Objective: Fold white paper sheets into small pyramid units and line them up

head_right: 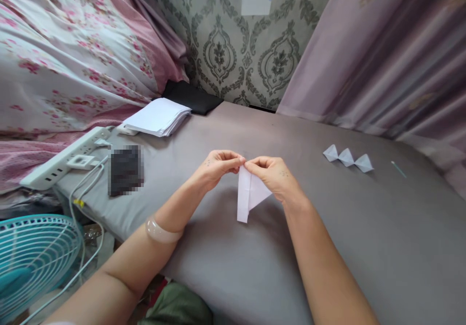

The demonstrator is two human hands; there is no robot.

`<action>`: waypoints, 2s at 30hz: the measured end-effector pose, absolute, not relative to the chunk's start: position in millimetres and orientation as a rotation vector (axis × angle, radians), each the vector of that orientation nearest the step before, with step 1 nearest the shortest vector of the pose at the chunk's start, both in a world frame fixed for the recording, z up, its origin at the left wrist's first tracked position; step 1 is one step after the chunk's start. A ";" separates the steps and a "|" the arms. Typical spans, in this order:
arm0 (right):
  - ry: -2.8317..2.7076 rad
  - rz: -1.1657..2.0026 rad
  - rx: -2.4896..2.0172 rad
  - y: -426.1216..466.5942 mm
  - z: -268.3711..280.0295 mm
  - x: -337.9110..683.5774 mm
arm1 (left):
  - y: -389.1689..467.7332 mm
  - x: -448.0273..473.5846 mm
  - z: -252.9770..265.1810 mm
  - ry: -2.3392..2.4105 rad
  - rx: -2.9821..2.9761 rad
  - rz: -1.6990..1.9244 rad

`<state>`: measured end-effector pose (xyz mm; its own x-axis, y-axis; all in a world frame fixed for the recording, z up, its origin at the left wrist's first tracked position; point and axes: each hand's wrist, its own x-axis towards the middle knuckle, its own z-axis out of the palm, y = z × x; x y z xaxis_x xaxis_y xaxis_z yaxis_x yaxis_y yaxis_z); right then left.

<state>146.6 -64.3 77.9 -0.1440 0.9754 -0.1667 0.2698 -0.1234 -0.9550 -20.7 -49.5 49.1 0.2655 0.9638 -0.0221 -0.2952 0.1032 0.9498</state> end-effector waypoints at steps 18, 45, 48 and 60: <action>-1.165 1.613 -1.460 -54.0 51.7 148.1 | -39.3 -19.9 28.4 0.911 1.011 0.942; -0.721 2.045 -1.203 -40.3 40.9 170.8 | -65.2 -9.3 49.1 0.650 1.971 1.072; -0.735 2.109 -1.227 -41.4 36.1 171.6 | -68.2 -6.9 47.1 0.680 1.758 1.116; -1.367 0.751 -1.219 -53.3 77.3 157.3 | -61.2 -0.9 50.4 0.881 1.024 1.302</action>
